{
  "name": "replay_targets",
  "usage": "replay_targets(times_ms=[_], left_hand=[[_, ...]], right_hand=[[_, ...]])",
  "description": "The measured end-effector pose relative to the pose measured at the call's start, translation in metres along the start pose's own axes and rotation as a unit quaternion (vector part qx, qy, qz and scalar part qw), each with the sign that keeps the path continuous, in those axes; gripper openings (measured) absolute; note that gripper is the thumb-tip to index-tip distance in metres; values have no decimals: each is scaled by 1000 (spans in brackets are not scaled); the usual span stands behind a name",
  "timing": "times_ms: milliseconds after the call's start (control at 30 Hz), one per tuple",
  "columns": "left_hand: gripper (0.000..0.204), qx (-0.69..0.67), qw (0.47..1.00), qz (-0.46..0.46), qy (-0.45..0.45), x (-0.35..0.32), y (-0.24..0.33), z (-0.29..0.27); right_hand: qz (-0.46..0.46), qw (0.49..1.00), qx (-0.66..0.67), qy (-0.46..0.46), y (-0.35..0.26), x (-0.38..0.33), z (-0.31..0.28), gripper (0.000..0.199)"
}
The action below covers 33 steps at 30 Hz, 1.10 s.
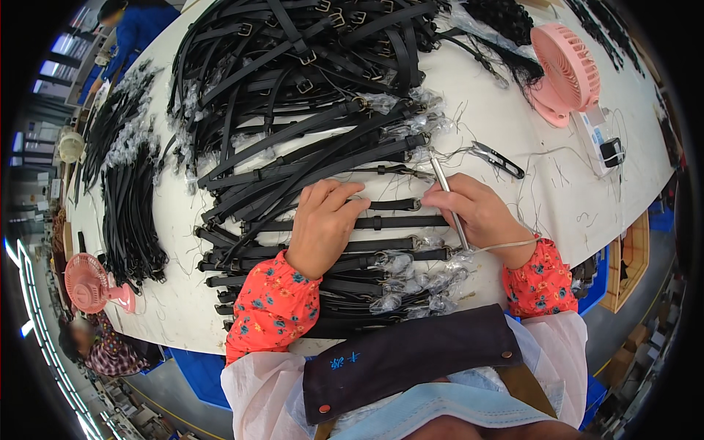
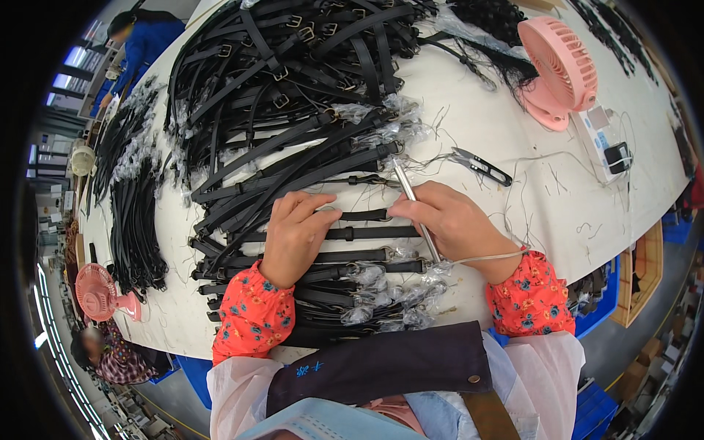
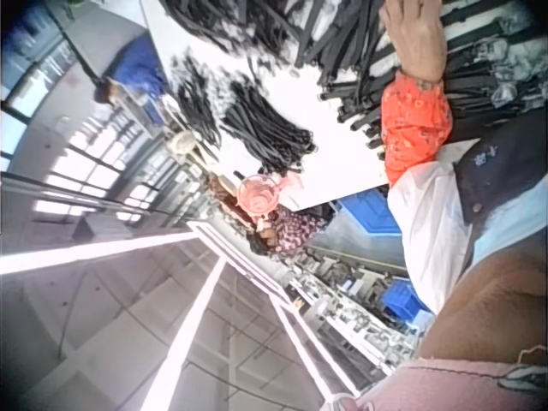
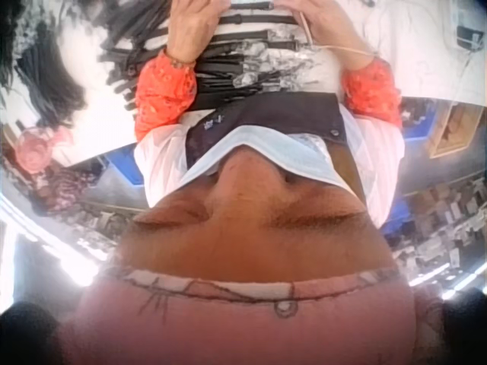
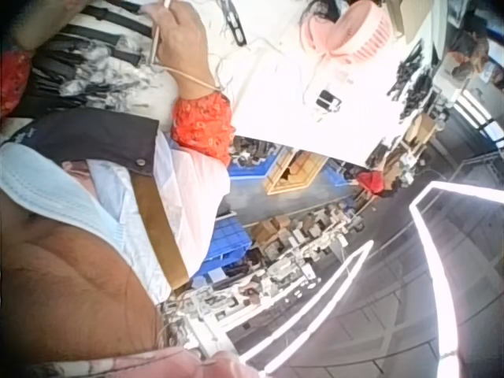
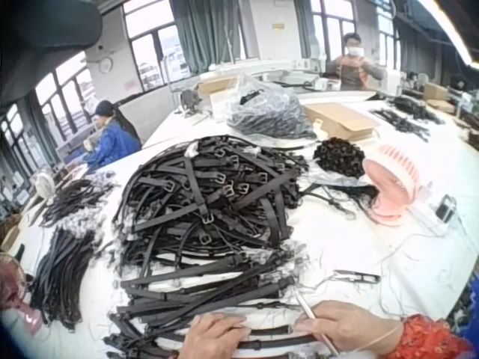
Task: The person uses a metal tool to attach metal hardware to the ends of black fabric straps. They repeatedly pick up a strap, insert the tool into the strap's end, and manipulate the hardware to secure it. The person works at a table covered with piles of straps and hardware components.
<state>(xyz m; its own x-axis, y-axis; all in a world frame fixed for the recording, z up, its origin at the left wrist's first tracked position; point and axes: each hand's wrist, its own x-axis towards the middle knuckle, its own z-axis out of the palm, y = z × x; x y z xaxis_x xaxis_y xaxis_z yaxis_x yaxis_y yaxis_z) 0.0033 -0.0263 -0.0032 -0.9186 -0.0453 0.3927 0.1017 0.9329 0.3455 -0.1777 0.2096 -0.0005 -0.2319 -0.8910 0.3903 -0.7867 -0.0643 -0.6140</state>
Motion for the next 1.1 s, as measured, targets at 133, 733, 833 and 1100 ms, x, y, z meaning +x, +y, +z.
replay_targets(times_ms=[133,733,833,1100], left_hand=[[16,-1,999,-14,-41,2,8,-9],[19,-256,930,-118,-237,7,1,-35],[35,-79,995,-40,-48,21,3,-31],[32,8,994,-67,-86,34,-12,-1]], right_hand=[[-37,998,-44,9,3,2,0,36],[-114,985,48,-122,-38,-2,3,19],[-112,986,43,-113,-33,-1,9,17],[-98,995,-18,31,-20,2,12,21]])
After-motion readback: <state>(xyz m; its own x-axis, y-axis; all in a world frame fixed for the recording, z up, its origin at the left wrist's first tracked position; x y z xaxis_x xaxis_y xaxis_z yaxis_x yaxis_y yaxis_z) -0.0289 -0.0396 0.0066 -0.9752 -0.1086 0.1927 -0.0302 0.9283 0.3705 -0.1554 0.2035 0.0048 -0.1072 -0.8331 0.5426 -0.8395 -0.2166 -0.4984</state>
